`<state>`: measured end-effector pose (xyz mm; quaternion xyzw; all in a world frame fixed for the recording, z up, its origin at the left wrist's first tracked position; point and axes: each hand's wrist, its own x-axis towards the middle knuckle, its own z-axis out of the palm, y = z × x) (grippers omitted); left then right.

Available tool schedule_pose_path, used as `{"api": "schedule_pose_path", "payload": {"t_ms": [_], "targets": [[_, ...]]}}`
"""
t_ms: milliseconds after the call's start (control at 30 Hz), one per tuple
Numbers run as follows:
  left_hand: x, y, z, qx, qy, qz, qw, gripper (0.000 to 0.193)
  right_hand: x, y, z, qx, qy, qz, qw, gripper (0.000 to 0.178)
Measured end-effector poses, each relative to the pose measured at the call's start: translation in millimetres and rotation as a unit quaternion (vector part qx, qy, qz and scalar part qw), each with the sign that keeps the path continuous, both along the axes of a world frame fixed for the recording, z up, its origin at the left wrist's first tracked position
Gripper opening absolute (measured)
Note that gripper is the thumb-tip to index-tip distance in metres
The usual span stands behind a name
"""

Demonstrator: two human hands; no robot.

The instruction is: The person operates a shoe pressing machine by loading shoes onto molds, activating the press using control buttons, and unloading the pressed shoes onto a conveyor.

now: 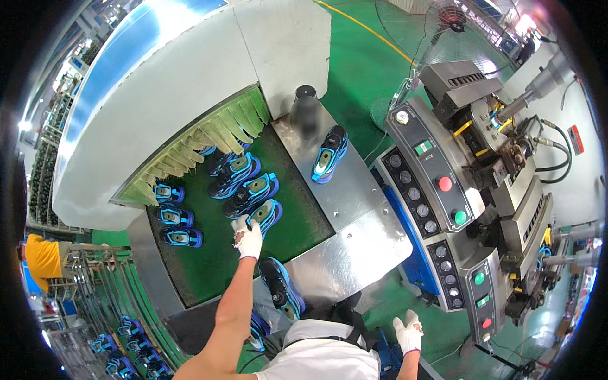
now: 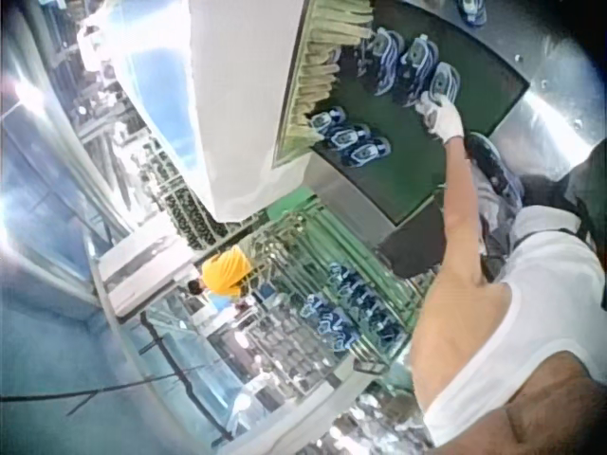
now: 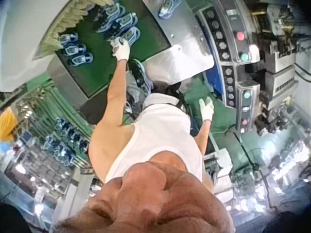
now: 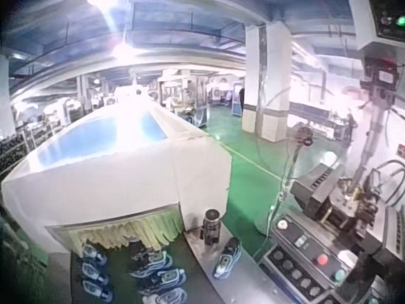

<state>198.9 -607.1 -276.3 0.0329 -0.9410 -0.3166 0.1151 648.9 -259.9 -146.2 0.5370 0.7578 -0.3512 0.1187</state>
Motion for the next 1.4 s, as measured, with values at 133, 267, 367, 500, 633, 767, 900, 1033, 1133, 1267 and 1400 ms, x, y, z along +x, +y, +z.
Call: {"api": "schedule_pose_path", "payload": {"t_ms": [133,267,367,500,633,767,900,1033,1133,1267,1400], "targets": [[-1,0,44,0.060,0.002,-0.105,0.993,0.026,-86,-22,16,-0.030,0.088,0.062,0.994,0.072],[31,76,128,0.073,0.011,-0.294,0.953,0.021,-207,-59,69,0.087,0.177,0.284,0.938,0.065],[44,135,174,0.109,0.058,-0.482,0.868,0.018,-279,-65,8,0.198,0.254,0.407,0.855,0.057],[36,186,207,0.119,0.086,-0.570,0.809,0.023,-312,-34,29,0.135,0.385,0.340,0.847,0.044],[32,240,262,0.236,0.044,-0.592,0.769,0.042,-289,10,30,-0.090,0.399,0.196,0.891,0.075],[6,265,273,0.262,0.121,-0.550,0.784,0.045,-229,24,81,-0.214,0.422,0.000,0.881,0.081],[-14,283,234,0.371,-0.109,-0.447,0.807,0.029,-196,41,129,-0.367,0.553,-0.095,0.742,0.076],[0,282,206,0.344,-0.179,-0.443,0.808,0.024,-175,51,139,-0.422,0.562,-0.195,0.684,0.077],[8,278,196,0.304,-0.192,-0.479,0.801,0.021,-172,52,136,-0.393,0.551,-0.255,0.690,0.069],[8,278,198,0.290,-0.196,-0.487,0.800,0.023,-177,53,131,-0.413,0.571,-0.283,0.650,0.055],[4,266,194,0.301,-0.217,-0.470,0.801,0.022,-184,51,106,-0.408,0.616,-0.280,0.613,0.058]]}}
